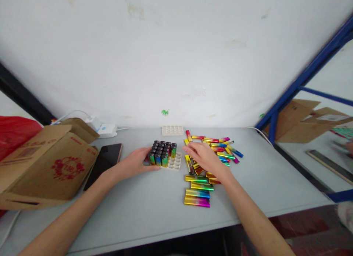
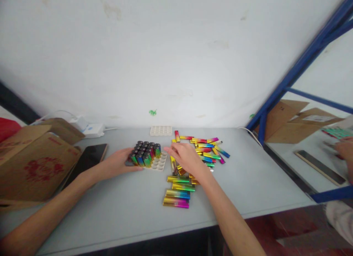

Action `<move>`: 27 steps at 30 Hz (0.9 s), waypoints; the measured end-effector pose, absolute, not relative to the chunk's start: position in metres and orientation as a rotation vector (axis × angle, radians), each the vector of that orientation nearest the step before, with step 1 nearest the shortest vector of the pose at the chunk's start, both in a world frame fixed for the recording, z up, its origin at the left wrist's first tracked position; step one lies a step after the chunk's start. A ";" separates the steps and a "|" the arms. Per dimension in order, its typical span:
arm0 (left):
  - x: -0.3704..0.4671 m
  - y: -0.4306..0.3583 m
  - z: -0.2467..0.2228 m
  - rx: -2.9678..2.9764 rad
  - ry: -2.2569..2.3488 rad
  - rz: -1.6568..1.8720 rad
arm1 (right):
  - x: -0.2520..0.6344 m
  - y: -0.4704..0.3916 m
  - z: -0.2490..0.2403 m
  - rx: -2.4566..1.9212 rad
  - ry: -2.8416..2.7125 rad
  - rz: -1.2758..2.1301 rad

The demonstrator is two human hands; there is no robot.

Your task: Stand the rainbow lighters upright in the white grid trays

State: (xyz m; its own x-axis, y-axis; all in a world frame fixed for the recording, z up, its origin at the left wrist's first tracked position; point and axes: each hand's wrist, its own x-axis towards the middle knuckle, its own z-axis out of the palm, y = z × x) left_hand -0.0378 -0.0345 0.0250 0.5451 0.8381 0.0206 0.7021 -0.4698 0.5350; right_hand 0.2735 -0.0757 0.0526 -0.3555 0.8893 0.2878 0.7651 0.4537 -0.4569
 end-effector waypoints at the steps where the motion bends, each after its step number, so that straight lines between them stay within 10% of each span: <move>1: -0.038 -0.035 0.025 2.317 1.253 0.383 | 0.282 -0.084 0.056 -1.339 -2.192 0.384; 27: -0.038 -0.033 0.020 2.328 1.258 0.391 | 0.303 -0.221 -0.012 -1.208 -2.105 -0.149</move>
State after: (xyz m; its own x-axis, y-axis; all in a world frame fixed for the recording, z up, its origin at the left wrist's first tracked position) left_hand -0.0383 -0.0334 0.0201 0.5407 0.8407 0.0289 0.7093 -0.4740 0.5218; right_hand 0.3031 -0.2209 -0.0115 -0.3240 0.7163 0.6180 0.7962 0.5592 -0.2308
